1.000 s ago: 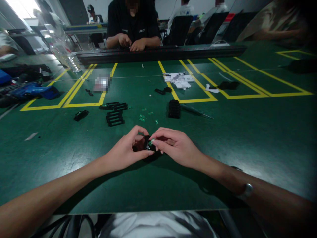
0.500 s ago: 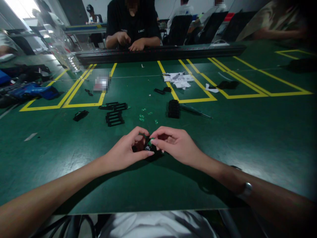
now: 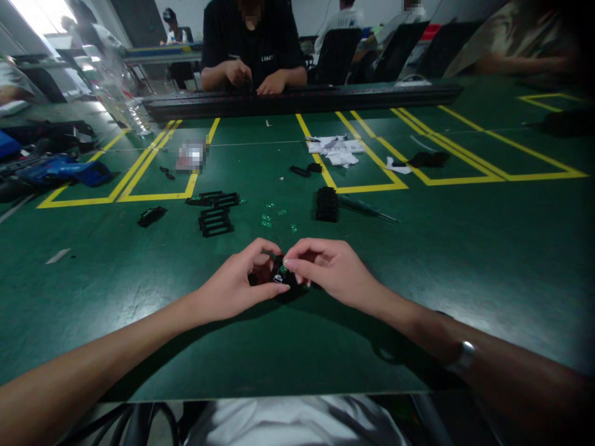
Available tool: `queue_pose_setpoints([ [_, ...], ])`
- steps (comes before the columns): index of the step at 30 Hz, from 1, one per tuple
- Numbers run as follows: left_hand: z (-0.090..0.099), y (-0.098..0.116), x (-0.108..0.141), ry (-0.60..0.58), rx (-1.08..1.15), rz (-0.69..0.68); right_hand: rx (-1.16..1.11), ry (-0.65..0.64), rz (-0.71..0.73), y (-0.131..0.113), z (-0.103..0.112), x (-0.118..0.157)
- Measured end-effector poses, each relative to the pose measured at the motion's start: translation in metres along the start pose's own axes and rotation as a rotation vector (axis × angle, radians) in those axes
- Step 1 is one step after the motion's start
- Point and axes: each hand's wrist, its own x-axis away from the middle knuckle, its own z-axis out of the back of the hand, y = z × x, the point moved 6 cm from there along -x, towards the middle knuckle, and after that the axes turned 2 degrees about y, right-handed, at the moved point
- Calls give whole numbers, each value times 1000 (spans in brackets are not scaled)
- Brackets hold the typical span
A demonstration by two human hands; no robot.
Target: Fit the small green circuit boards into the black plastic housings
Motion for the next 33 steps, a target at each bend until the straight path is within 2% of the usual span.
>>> queue_pose_setpoints([
  [33,0,2,1,-12,-39,-32,-52,-24,-61,2,-2,-1],
])
